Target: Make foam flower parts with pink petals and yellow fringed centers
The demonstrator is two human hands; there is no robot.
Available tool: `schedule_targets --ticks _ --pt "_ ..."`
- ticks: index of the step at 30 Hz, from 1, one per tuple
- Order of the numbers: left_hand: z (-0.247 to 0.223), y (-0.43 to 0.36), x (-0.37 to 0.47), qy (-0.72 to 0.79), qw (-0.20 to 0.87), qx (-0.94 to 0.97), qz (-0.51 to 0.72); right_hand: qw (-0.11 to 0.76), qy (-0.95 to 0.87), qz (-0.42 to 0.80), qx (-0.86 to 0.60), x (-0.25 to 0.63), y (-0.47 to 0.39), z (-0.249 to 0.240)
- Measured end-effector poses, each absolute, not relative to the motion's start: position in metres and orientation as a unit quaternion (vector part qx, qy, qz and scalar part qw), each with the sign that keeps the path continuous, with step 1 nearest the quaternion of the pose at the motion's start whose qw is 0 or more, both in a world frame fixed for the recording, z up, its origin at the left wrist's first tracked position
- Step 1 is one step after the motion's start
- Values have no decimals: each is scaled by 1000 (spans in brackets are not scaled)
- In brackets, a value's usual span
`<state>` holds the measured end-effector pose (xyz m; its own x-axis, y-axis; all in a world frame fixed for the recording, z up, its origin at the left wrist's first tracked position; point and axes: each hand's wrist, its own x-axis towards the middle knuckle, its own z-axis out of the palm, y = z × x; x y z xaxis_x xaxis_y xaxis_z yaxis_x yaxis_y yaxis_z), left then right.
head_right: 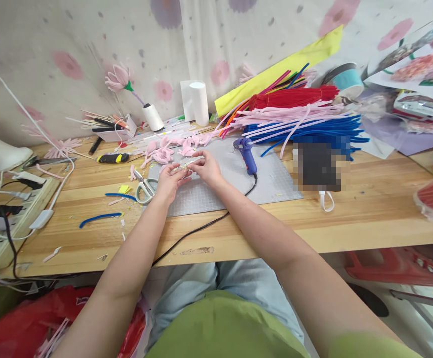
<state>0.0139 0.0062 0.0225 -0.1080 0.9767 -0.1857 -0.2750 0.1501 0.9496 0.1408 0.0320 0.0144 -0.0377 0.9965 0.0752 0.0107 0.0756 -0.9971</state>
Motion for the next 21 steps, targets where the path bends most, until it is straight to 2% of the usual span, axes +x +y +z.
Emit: schedule_targets --ticks 15,21 --pt "24 6 15 531 555 342 541 503 -531 500 -464 135 34 12" --pt "26 5 15 520 563 340 545 497 -516 547 -434 144 35 14"
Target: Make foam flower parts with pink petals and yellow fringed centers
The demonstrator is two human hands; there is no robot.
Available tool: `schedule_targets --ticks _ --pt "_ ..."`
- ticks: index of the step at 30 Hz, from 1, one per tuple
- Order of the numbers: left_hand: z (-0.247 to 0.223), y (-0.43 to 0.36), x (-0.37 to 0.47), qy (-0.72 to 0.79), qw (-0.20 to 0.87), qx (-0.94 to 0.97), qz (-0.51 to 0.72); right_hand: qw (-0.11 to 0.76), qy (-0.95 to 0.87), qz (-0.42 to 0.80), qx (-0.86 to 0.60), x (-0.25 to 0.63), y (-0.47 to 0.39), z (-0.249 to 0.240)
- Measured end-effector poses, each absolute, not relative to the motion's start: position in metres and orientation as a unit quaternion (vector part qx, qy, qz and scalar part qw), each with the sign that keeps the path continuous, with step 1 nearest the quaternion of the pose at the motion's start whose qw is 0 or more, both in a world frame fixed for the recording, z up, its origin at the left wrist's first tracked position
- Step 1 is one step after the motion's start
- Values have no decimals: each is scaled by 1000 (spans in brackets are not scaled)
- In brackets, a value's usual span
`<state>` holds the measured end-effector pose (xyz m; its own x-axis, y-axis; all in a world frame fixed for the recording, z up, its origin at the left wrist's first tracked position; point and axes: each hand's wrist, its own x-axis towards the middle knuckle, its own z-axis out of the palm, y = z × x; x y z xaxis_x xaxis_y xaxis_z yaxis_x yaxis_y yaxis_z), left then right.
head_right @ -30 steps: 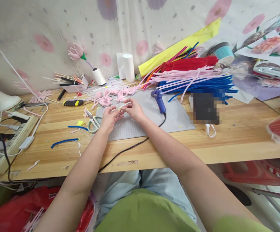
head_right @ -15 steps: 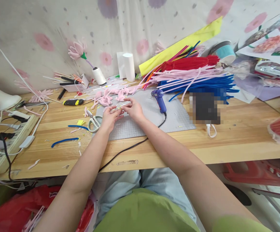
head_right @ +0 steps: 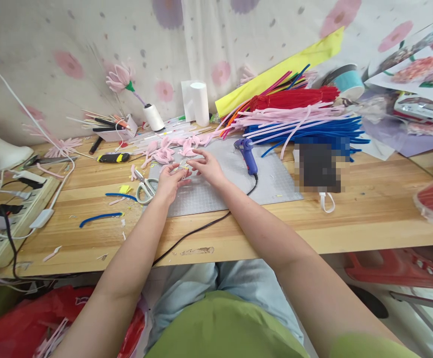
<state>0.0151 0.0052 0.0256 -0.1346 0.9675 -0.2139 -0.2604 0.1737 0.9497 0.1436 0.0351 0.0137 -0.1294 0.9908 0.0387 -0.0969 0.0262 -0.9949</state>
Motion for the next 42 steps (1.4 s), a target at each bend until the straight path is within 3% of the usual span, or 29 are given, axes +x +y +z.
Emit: schedule_targets --ticks 5,17,20,25,27,31,33,42 --pt "26 4 14 512 580 337 537 476 -526 593 -381 144 33 14" --pt "26 6 11 519 580 370 507 561 -457 532 -440 149 35 19" --pt "21 11 5 557 520 385 521 584 -443 501 -460 152 38 19" --pt "19 13 3 587 298 493 569 606 -466 428 -483 152 41 18" --pt "23 8 11 556 342 506 563 610 -496 382 -486 151 39 17" --pt "36 -2 29 484 617 368 500 592 -577 283 -486 148 30 17" --pt "43 -3 31 447 704 278 476 572 -624 232 -480 147 25 16" --pt "53 5 5 365 832 88 408 463 -789 33 -402 143 14 17"
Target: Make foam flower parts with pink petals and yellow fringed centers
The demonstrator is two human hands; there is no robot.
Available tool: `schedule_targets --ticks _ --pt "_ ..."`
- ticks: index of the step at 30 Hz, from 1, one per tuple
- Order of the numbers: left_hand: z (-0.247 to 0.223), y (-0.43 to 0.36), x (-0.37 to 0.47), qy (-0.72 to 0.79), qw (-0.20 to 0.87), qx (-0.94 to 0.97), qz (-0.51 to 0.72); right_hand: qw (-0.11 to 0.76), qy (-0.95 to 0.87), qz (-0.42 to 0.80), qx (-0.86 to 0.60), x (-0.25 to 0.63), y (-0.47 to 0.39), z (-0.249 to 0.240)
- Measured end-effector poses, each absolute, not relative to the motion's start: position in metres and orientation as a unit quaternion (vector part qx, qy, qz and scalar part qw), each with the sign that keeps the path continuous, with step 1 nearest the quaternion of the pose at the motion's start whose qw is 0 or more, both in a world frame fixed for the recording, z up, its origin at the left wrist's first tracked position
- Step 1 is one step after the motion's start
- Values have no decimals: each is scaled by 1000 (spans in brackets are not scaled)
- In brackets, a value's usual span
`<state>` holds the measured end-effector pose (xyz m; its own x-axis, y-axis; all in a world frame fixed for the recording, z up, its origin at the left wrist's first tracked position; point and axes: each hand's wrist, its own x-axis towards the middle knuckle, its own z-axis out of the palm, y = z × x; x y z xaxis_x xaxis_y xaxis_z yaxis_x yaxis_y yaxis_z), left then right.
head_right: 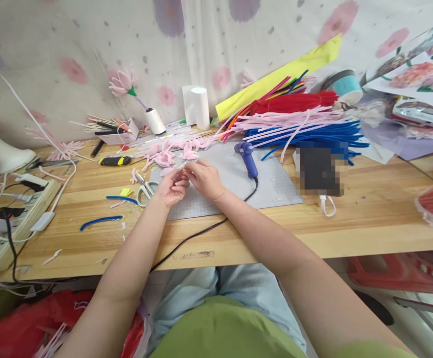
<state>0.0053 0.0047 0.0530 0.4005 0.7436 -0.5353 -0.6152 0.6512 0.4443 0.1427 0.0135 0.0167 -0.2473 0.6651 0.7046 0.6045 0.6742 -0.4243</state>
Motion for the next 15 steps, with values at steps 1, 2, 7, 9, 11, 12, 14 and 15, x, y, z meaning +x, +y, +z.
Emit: schedule_targets --ticks 1,2,7,9,11,12,14,15 --pt "54 5 5 367 834 79 403 457 -797 24 -396 143 13 17" --pt "54 5 4 372 835 73 399 452 -802 19 -390 143 13 17" --pt "55 6 5 418 804 80 415 449 -804 68 -383 142 10 16" --pt "54 7 6 436 781 101 435 453 -795 112 -388 141 8 16" --pt "51 7 6 444 752 138 467 454 -777 177 -398 141 7 17" --pt "49 7 6 445 736 161 484 454 -765 212 -404 141 7 17" --pt "45 7 6 447 710 203 506 455 -743 273 -408 142 8 16" --pt "43 7 6 449 701 219 509 459 -732 299 -406 142 9 15"
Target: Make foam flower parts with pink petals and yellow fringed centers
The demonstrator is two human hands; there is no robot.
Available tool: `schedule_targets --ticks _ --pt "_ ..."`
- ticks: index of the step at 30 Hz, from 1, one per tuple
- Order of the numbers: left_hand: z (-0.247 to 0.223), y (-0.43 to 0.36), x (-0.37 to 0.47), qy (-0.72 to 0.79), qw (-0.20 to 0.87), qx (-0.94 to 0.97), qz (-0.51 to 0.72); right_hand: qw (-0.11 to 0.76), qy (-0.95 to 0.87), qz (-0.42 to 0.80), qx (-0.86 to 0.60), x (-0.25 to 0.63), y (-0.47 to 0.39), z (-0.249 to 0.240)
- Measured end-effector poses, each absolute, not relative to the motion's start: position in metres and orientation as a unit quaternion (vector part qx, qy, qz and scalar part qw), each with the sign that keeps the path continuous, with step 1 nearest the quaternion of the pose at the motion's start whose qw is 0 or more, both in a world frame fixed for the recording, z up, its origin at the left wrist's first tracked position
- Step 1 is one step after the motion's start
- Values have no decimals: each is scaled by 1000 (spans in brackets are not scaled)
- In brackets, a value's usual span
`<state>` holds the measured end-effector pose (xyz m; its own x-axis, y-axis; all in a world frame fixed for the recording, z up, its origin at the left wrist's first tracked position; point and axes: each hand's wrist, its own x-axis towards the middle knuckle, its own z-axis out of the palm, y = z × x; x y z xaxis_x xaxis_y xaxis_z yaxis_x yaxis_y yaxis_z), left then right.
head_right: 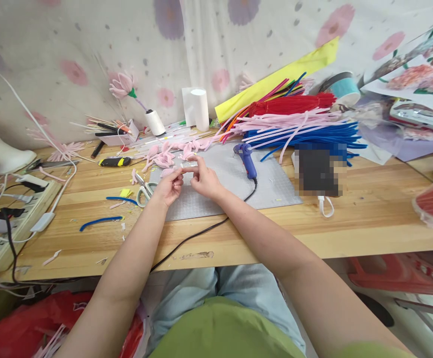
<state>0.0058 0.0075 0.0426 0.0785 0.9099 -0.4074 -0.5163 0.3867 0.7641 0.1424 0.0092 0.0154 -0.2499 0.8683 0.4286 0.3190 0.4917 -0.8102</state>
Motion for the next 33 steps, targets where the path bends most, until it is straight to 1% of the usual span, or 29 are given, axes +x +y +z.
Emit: schedule_targets --ticks 2,6,9,13,15,19,23,27,30,33 --pt "39 8 6 456 690 244 507 470 -700 366 -393 143 12 14" --pt "36 7 5 472 655 302 507 481 -572 565 -350 145 16 17" --pt "34 5 6 505 617 355 488 482 -488 641 -345 150 17 22" --pt "30 4 8 537 578 411 456 541 -417 617 -390 153 20 26" --pt "28 4 8 537 571 431 448 536 -426 604 -407 152 21 25" --pt "25 5 8 527 561 465 438 501 -472 599 -410 145 20 25" --pt "23 6 7 526 557 480 427 527 -450 568 -443 138 21 26" --pt "27 4 7 527 562 474 426 543 -429 565 -448 136 24 25" --pt "34 3 6 512 570 457 452 550 -426 561 -448 135 24 27" --pt "38 5 6 507 550 420 514 554 -420 555 -457 135 24 29"
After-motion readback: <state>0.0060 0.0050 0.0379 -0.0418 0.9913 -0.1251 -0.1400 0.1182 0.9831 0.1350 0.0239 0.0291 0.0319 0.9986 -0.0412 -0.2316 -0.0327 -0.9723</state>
